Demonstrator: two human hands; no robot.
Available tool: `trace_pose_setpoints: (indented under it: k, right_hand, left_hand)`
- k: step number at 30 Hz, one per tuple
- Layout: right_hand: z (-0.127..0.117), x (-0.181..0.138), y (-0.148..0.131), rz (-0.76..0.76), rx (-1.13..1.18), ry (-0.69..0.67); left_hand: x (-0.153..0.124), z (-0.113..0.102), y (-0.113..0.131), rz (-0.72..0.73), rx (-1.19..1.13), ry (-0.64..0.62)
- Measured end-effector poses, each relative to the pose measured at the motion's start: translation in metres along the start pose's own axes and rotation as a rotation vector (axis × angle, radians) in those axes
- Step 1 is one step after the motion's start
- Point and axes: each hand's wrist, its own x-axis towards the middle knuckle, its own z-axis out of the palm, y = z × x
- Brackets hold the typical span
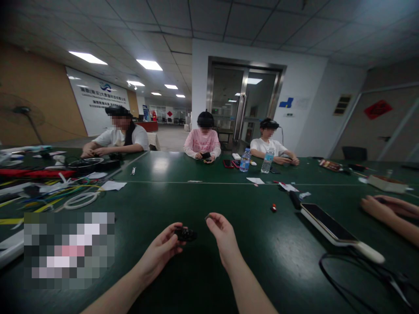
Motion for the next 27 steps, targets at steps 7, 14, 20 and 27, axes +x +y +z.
trace_pose_setpoints:
  k: [7,14,20,27]
  right_hand:
    - [-0.0008,0.0003,-0.0068,0.083,0.167,0.028]
    - [-0.0036,0.0014,-0.0054,0.132,0.280,0.024]
    - [-0.0007,-0.0005,-0.0071,0.198,0.355,0.044]
    - [0.0032,-0.0028,-0.0096,0.217,0.396,0.033]
  left_hand:
    - [0.0004,-0.0019,0.0026,-0.015,-0.013,-0.034]
    - [-0.0003,-0.0018,0.0025,-0.006,-0.012,-0.023]
    - [0.0002,-0.0017,0.0017,-0.014,-0.031,-0.052]
    - [-0.0013,0.0024,0.0020,-0.007,-0.055,-0.061]
